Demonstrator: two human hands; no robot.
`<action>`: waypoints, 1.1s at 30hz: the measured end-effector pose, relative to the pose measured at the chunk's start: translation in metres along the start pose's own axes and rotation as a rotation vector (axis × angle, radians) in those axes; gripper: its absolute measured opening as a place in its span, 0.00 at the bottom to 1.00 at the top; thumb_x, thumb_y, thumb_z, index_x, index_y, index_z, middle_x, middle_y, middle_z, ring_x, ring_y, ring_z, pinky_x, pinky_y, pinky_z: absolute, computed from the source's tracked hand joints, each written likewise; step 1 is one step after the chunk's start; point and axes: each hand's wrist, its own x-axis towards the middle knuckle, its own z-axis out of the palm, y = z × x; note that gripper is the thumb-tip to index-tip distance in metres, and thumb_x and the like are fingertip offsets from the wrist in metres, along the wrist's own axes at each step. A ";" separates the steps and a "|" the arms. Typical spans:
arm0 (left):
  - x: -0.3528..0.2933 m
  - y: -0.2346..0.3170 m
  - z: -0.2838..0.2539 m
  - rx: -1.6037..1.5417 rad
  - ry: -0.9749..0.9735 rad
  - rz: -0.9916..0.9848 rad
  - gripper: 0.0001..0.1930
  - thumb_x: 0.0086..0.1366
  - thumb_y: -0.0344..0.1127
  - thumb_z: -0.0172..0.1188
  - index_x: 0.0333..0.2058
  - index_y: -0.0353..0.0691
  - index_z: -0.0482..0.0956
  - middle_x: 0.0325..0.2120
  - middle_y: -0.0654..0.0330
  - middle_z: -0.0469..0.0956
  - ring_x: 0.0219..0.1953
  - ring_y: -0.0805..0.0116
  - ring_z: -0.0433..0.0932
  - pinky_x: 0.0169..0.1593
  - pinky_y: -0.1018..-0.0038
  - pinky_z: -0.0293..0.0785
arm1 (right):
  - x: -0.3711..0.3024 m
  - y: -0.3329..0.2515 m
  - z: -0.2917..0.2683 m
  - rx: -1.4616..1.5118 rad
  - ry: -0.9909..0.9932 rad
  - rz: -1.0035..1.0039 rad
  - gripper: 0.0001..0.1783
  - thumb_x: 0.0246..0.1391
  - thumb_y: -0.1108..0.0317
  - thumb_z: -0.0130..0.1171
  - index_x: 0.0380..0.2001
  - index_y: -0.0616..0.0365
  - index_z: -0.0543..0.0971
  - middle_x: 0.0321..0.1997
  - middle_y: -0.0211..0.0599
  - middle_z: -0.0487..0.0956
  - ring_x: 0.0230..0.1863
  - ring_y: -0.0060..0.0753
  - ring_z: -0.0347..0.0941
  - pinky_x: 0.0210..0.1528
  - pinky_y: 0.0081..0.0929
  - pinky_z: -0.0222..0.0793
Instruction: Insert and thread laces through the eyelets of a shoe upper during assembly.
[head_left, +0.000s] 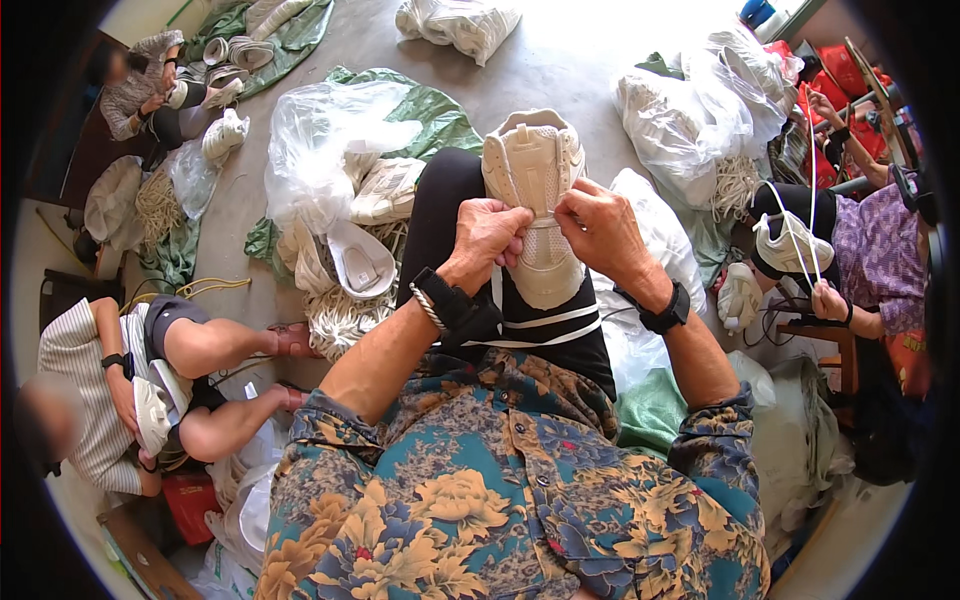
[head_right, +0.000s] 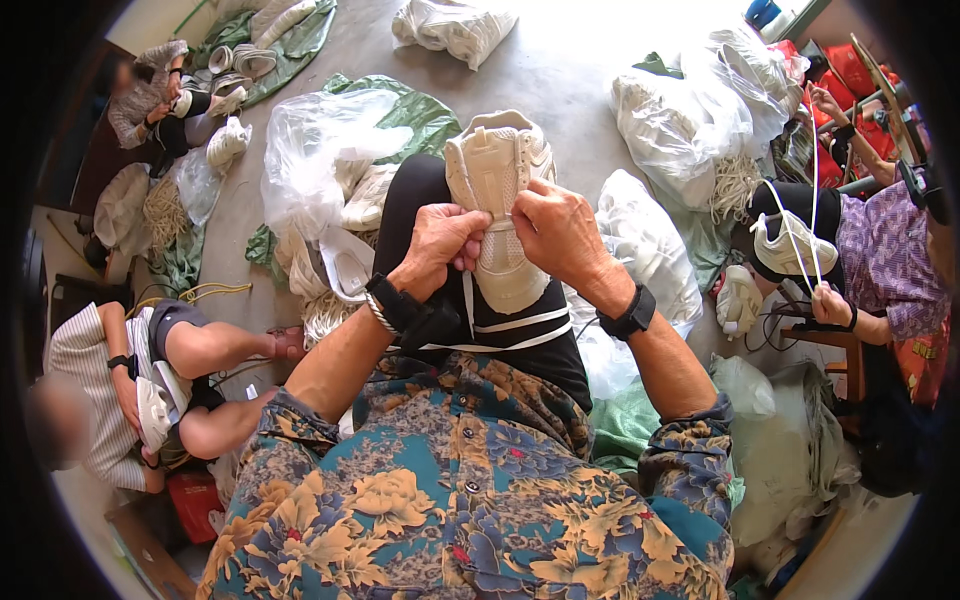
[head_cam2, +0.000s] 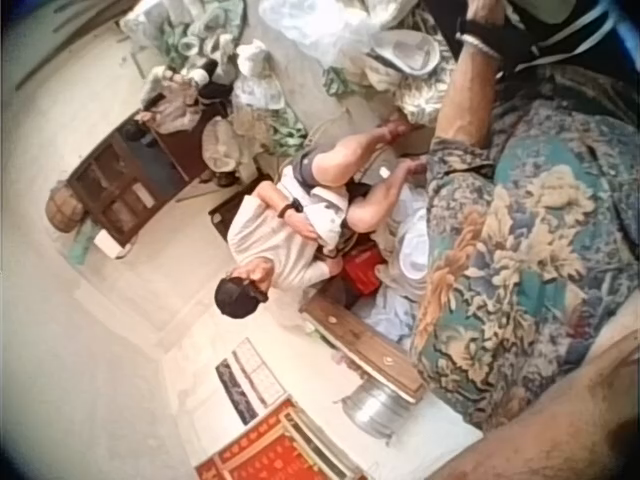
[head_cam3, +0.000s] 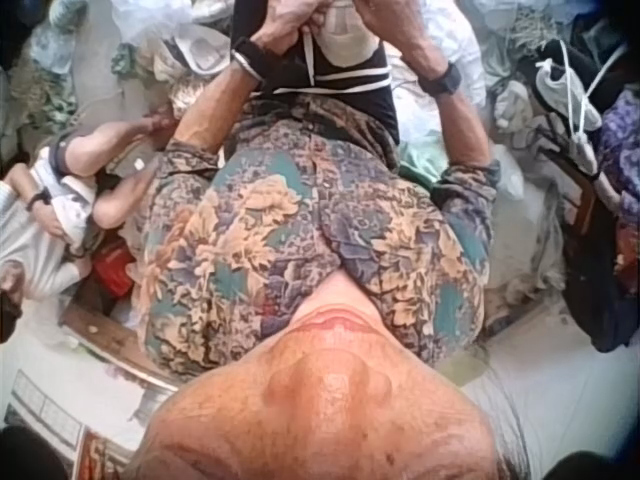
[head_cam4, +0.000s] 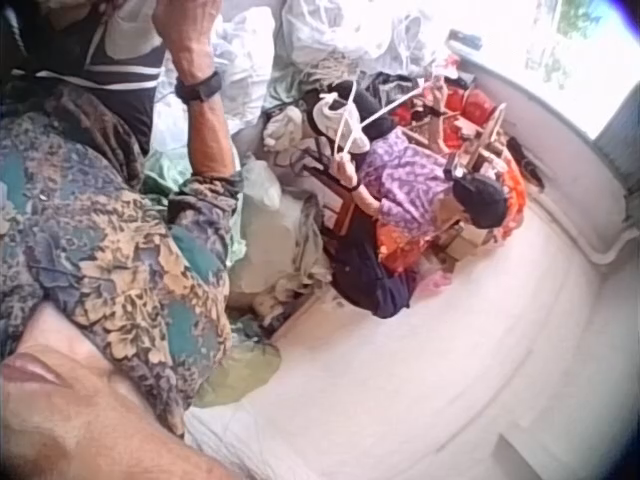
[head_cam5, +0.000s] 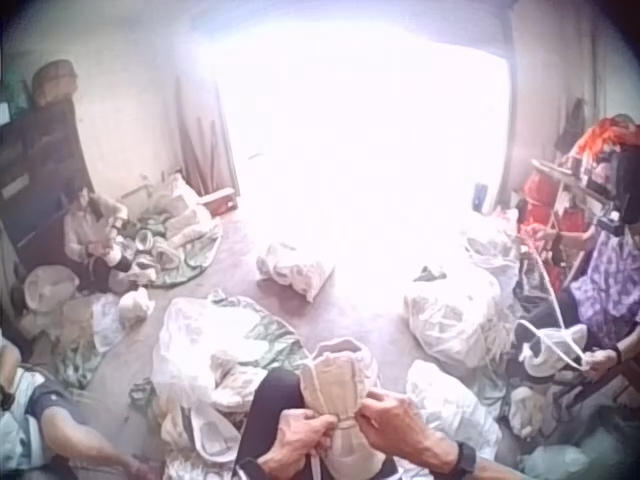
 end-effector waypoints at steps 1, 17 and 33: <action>-0.001 0.001 0.000 -0.002 -0.006 0.002 0.10 0.54 0.33 0.61 0.17 0.37 0.73 0.10 0.62 0.71 0.07 0.75 0.68 0.10 0.83 0.61 | 0.000 0.001 -0.001 -0.022 -0.051 0.011 0.04 0.45 0.74 0.54 0.22 0.63 0.73 0.25 0.44 0.72 0.29 0.50 0.73 0.32 0.39 0.69; 0.002 -0.009 -0.002 -0.040 0.016 0.068 0.09 0.50 0.33 0.59 0.16 0.34 0.74 0.09 0.61 0.70 0.07 0.76 0.67 0.10 0.81 0.62 | 0.028 -0.004 0.002 -0.315 -0.350 -0.046 0.03 0.39 0.77 0.51 0.19 0.66 0.73 0.27 0.50 0.75 0.34 0.50 0.74 0.37 0.40 0.69; 0.001 -0.009 -0.006 0.003 -0.053 0.034 0.09 0.55 0.34 0.60 0.20 0.36 0.74 0.12 0.62 0.72 0.10 0.75 0.69 0.12 0.83 0.62 | 0.016 -0.008 0.004 -0.159 -0.218 0.012 0.04 0.45 0.78 0.49 0.27 0.62 0.70 0.25 0.49 0.74 0.30 0.54 0.72 0.31 0.40 0.67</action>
